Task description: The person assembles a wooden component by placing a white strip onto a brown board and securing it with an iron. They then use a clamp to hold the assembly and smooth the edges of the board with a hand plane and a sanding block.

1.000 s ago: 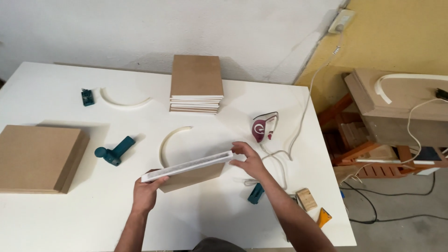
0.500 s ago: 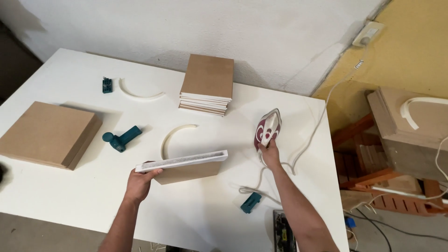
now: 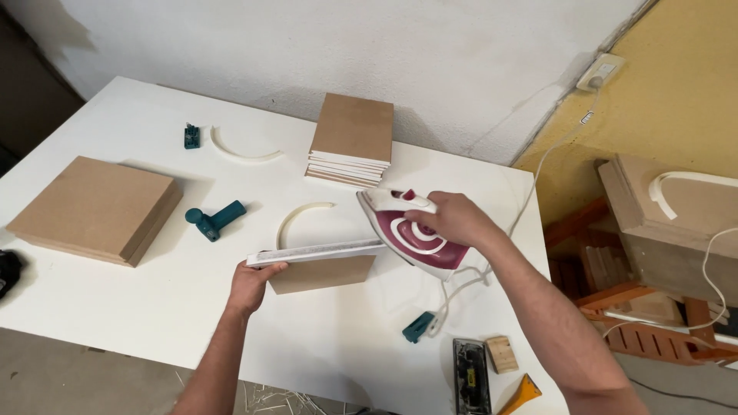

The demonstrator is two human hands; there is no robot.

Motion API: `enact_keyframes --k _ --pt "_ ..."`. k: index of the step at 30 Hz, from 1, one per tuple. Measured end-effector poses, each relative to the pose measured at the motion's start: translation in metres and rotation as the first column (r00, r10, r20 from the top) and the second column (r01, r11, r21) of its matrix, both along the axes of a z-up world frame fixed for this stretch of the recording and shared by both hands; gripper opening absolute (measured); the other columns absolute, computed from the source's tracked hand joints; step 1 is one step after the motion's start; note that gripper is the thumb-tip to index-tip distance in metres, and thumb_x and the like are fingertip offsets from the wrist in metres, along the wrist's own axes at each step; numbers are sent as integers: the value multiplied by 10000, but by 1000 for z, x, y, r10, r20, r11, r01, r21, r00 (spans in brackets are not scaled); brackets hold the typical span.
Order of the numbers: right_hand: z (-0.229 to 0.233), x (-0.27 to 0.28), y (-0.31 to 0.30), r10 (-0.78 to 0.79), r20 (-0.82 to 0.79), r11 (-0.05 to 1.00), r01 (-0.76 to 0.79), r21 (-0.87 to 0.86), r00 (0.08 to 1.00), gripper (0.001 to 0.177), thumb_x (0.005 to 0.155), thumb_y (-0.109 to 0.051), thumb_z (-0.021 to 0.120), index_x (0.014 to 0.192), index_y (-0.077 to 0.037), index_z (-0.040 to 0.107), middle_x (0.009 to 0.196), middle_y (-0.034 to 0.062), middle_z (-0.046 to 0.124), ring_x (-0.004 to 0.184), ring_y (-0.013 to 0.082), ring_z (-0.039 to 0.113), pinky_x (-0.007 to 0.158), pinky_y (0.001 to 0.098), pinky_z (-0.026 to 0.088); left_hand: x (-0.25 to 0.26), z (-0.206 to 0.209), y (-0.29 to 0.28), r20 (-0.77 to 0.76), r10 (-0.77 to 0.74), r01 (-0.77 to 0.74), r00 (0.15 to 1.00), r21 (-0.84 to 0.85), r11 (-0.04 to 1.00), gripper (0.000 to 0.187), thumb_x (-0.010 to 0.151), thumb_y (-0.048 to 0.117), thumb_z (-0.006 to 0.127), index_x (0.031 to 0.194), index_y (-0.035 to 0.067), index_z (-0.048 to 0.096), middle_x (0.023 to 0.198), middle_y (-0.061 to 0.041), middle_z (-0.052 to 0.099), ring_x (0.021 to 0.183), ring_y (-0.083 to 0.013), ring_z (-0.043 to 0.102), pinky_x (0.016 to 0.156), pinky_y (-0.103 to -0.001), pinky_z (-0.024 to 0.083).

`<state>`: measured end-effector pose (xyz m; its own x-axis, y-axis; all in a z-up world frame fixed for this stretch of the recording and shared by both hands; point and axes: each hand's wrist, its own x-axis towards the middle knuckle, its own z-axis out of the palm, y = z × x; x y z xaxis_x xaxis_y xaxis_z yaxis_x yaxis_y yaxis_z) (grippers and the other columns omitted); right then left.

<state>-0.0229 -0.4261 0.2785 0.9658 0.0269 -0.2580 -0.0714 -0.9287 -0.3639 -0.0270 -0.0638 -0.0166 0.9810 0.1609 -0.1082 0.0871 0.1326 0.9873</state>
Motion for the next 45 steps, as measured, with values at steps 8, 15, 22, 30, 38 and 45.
enact_keyframes --k 8,15,22,30,38,45 --pt "-22 12 34 177 -108 944 -200 -263 978 648 932 -651 572 1196 -72 695 1049 205 746 1095 395 711 916 473 569 -5 14 -7 -25 -43 42 999 -9 999 391 719 96 947 1079 42 805 1048 -111 781 1015 -152 619 1063 -424 464" --pt "-17 15 45 191 -144 915 -229 -333 971 613 936 -614 575 1179 -61 685 1049 212 744 1097 406 707 922 493 564 0 7 -7 -89 -61 62 994 10 998 372 727 128 954 1070 76 819 995 -84 799 950 -130 672 988 -397 516" --pt "-23 16 52 195 -132 915 -228 -333 972 604 927 -626 575 1170 -85 685 1037 204 744 1081 410 710 912 485 570 0 10 -10 -82 -83 81 993 -21 996 371 703 122 959 1047 91 824 983 -77 801 931 -114 659 978 -380 525" --pt "-29 14 73 236 -121 904 -263 -338 964 612 925 -651 566 1147 -93 685 990 189 746 1041 395 724 890 475 575 -2 10 -14 -72 -90 87 993 -46 995 375 704 119 967 1048 82 823 990 -87 803 942 -122 652 972 -391 531" --pt "-31 13 106 291 -133 894 -319 -315 948 612 941 -637 553 1146 -75 682 986 195 742 1030 404 725 883 486 580 -5 19 -15 -58 -103 98 993 -76 992 381 706 83 959 1058 49 816 1009 -112 802 957 -155 662 974 -396 528" --pt "-36 12 134 313 -145 885 -344 -315 939 619 955 -646 527 1170 -86 683 966 167 746 1001 372 738 852 463 593 -1 18 -19 -61 -96 91 993 -93 992 394 705 90 961 1069 56 814 1017 -89 804 961 -138 667 972 -388 533"
